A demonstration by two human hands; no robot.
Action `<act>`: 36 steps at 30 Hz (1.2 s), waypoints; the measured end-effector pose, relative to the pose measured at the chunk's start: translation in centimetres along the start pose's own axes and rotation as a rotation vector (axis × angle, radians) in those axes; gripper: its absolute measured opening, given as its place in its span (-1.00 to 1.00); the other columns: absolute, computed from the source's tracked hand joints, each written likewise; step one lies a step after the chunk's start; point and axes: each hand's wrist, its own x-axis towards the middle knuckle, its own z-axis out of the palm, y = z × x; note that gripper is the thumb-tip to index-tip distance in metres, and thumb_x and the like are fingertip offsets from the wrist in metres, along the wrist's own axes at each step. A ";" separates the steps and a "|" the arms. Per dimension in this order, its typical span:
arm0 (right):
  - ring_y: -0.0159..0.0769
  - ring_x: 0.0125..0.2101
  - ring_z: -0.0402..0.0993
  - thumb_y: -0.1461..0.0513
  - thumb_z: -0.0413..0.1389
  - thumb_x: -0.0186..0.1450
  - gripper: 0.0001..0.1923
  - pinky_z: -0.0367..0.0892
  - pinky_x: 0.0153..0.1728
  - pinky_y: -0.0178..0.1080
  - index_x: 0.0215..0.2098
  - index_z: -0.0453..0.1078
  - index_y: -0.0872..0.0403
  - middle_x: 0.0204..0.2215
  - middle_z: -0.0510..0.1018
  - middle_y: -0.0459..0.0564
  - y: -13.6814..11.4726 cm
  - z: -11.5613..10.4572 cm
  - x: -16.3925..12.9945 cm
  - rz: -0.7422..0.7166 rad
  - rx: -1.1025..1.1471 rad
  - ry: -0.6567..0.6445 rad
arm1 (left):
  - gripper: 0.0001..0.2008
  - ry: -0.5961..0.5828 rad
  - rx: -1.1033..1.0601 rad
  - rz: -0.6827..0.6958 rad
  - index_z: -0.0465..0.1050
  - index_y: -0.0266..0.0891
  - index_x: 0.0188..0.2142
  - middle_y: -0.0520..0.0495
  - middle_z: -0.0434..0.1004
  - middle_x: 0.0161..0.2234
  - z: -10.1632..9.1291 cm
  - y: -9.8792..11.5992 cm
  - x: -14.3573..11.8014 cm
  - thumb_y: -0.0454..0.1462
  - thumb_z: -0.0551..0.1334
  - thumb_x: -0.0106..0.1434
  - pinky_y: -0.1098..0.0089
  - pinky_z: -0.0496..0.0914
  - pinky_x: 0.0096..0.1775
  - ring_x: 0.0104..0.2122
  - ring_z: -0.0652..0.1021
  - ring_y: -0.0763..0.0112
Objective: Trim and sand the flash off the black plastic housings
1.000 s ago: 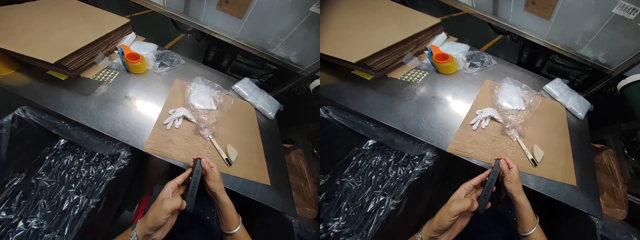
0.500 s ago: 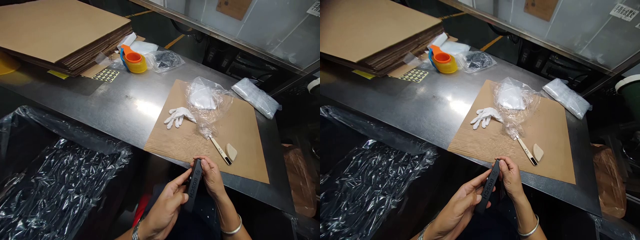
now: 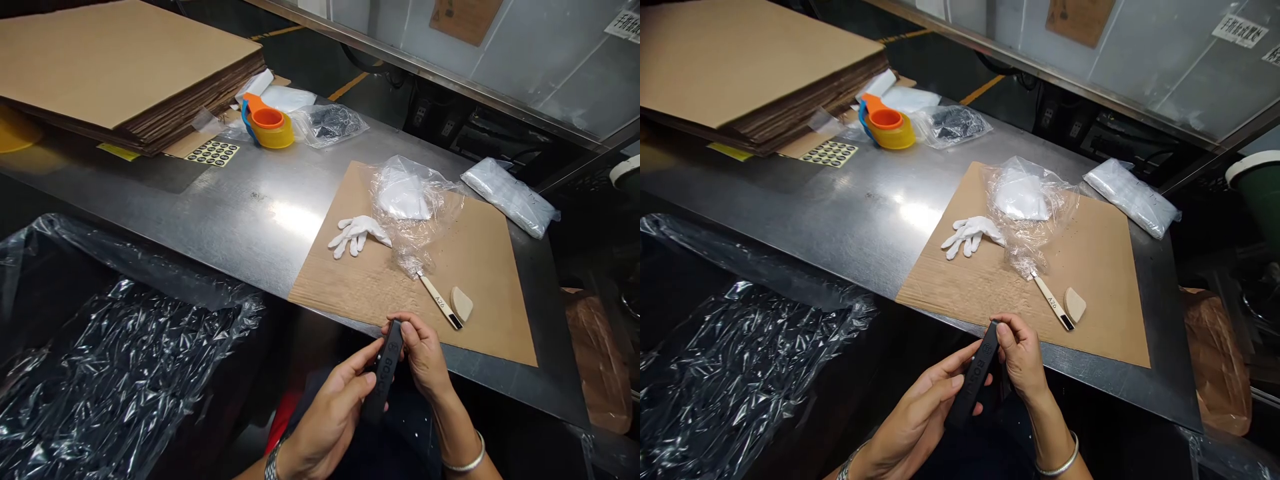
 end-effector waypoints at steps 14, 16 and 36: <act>-0.40 -0.45 0.36 0.21 0.10 0.23 -0.75 0.30 -0.42 -0.34 -0.10 0.33 -0.04 -0.39 0.43 -0.09 -2.1 -0.4 -2.9 -0.315 -0.340 -0.043 | -0.48 -0.156 0.031 0.084 0.43 -0.37 -0.36 -0.12 0.48 -0.57 -1.7 -2.6 2.2 0.09 0.06 0.17 0.56 0.23 -0.63 -0.64 0.48 0.45; -0.42 -0.47 0.35 0.21 0.09 0.24 -0.76 0.30 -0.44 -0.35 -0.10 0.33 -0.05 -0.41 0.42 -0.11 -2.0 -0.7 -2.9 -0.300 -0.284 -0.067 | -0.49 -0.146 -0.026 0.044 0.43 -0.36 -0.37 -0.13 0.51 -0.51 -1.6 -2.6 2.2 0.10 0.08 0.15 0.53 0.28 -0.62 -0.63 0.52 0.40; -0.48 -0.66 0.36 0.17 0.11 0.22 -0.90 0.24 -0.65 -0.43 -0.37 0.32 0.05 -0.58 0.35 -0.18 -2.0 -2.3 -0.2 -0.113 -0.062 -0.231 | -0.35 -0.088 0.120 -0.176 0.48 -0.39 -0.46 -0.12 0.46 -0.64 -1.0 -0.4 2.8 0.20 0.02 0.10 0.53 0.23 -0.61 -0.64 0.47 0.44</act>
